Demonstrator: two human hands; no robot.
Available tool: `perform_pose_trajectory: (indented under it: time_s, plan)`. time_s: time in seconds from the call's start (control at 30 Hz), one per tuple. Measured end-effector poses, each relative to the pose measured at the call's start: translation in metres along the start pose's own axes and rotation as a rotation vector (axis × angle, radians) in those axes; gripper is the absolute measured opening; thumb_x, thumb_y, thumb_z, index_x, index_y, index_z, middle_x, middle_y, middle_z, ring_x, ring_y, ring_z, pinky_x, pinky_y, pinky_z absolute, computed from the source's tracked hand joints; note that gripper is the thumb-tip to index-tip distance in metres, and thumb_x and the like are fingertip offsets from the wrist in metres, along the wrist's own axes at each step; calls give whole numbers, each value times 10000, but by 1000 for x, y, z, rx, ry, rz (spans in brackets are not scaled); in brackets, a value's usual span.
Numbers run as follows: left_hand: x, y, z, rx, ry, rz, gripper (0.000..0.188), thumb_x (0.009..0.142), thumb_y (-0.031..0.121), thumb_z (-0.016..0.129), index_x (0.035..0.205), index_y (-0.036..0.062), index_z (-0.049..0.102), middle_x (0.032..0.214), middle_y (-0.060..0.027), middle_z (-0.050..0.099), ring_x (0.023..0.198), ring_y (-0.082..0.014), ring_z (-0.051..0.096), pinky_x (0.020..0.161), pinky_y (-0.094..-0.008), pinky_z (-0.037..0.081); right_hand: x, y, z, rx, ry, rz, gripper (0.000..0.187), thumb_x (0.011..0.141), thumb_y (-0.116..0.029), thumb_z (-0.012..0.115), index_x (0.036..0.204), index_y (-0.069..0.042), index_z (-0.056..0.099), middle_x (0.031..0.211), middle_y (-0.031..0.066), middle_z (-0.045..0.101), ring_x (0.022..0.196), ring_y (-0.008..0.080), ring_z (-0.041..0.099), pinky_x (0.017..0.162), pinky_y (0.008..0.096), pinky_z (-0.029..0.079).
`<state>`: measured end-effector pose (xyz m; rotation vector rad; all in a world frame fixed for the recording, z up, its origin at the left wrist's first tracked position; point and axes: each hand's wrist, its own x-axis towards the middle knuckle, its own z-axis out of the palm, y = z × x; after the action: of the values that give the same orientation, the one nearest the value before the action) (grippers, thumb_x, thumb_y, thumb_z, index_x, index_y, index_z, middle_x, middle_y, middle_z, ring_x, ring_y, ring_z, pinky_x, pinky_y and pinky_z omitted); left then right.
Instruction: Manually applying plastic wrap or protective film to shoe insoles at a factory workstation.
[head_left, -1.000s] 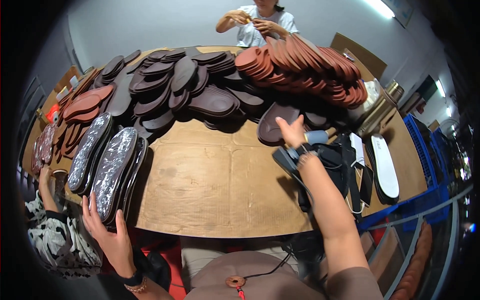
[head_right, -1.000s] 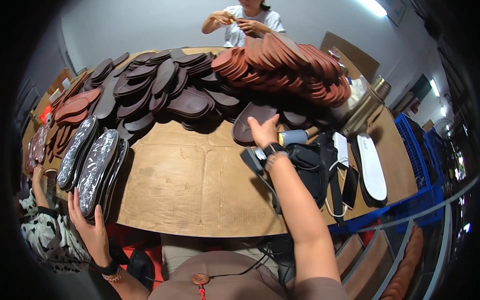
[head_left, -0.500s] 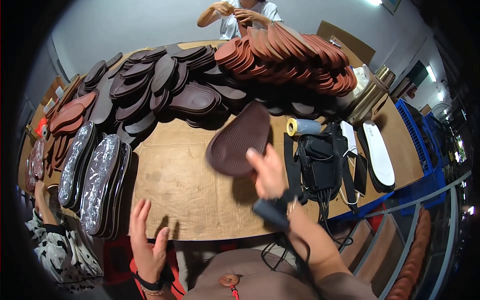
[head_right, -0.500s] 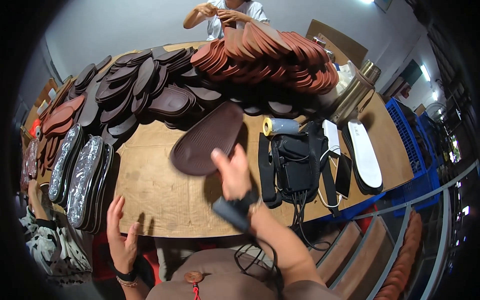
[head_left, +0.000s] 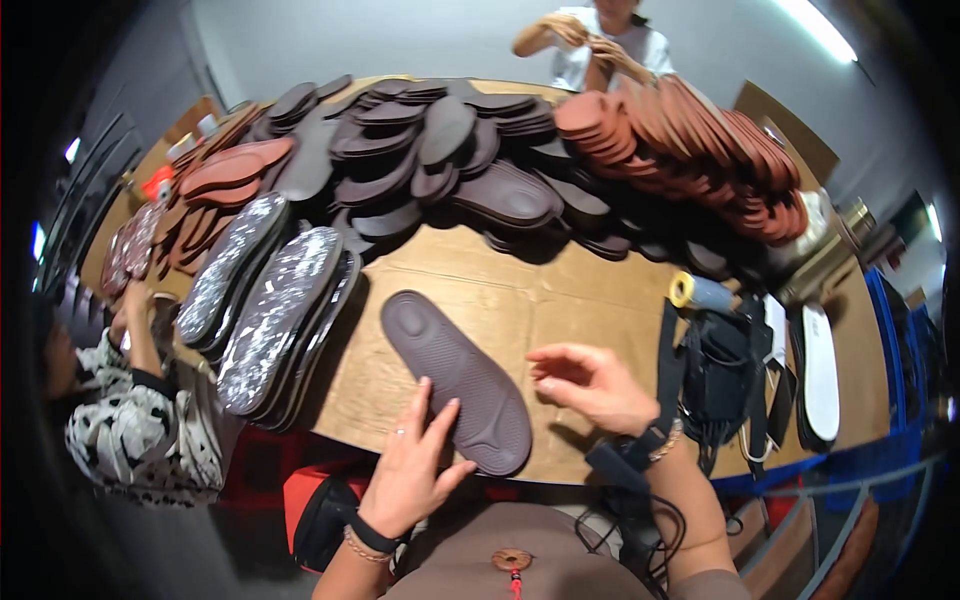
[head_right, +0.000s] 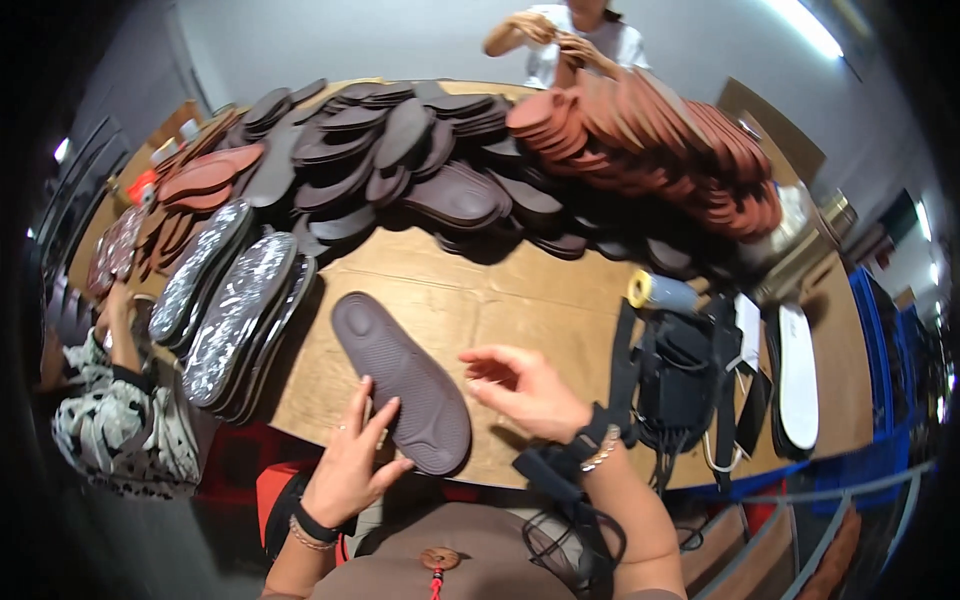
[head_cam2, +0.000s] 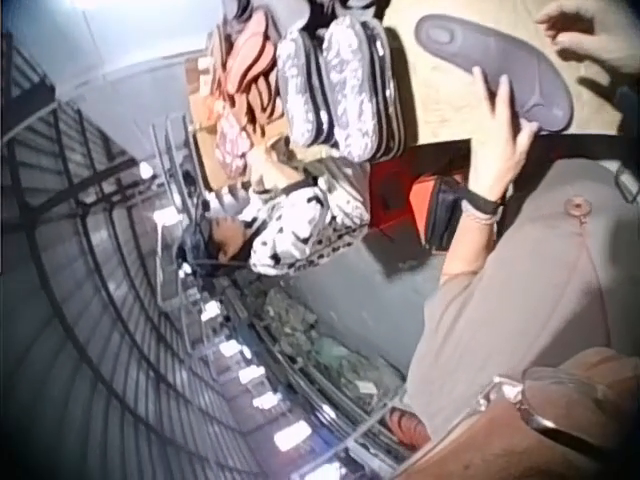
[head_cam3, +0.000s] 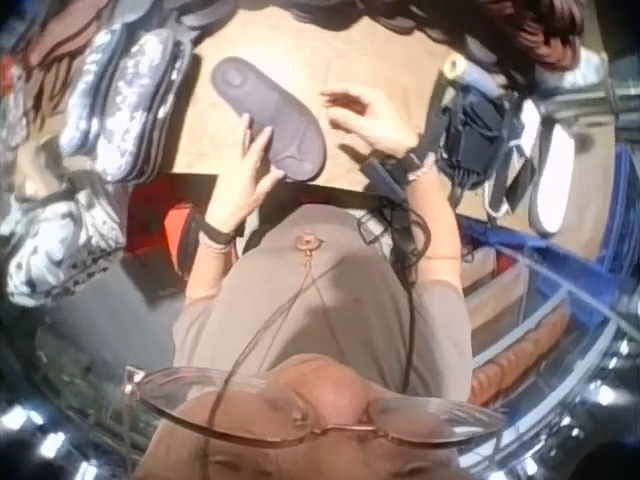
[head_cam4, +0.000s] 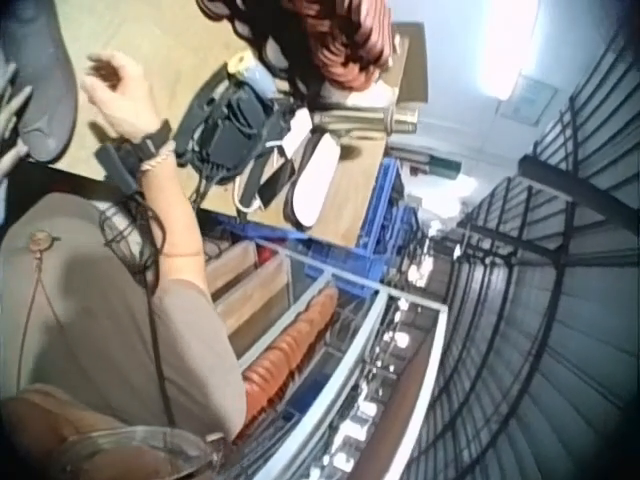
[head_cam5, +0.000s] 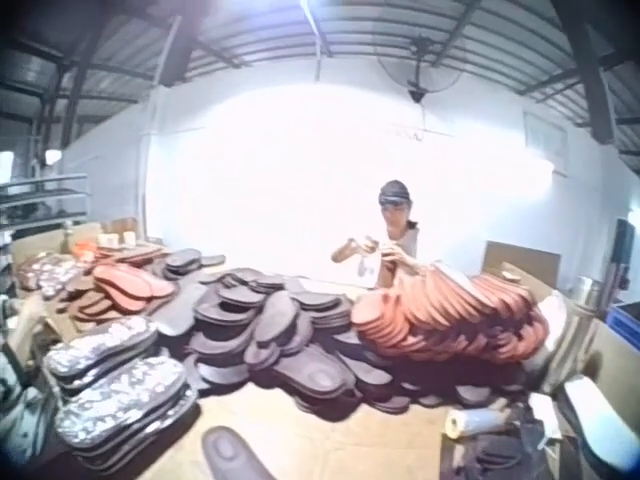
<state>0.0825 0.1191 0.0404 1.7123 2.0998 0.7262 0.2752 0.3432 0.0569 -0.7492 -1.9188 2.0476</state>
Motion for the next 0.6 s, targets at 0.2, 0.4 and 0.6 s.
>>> perform_pose_trajectory:
  time_s: [0.2, 0.4, 0.6]
  plan:
    - [-6, -4, 14, 91, 108, 18, 839, 821, 340, 857, 1535, 94, 491, 1666, -269, 257, 1456, -440, 402, 1168, -522, 361, 83, -22, -29, -349, 315, -409, 274, 952, -100, 712, 1208, -2, 711, 1091, 56, 743, 942, 122, 679, 839, 299, 573]
    - [-2, -4, 17, 112, 148, 11, 814, 791, 390, 859, 1494, 118, 550, 1659, -233, 315, 1434, -399, 432, 1171, -514, 324, 117, -18, -30, -346, 205, -247, 290, 928, -151, 736, 1155, 29, 721, 991, 116, 755, 939, 146, 704, 845, 316, 572]
    - [-6, -8, 20, 141, 145, -25, 813, 812, 438, 832, 1495, 112, 536, 1646, -233, 321, 1453, -384, 404, 1176, -542, 285, 81, -27, -70, -1203, 709, -316, 352, 821, -226, 762, 1126, -51, 748, 1123, 163, 742, 1079, 365, 690, 972, 451, 549]
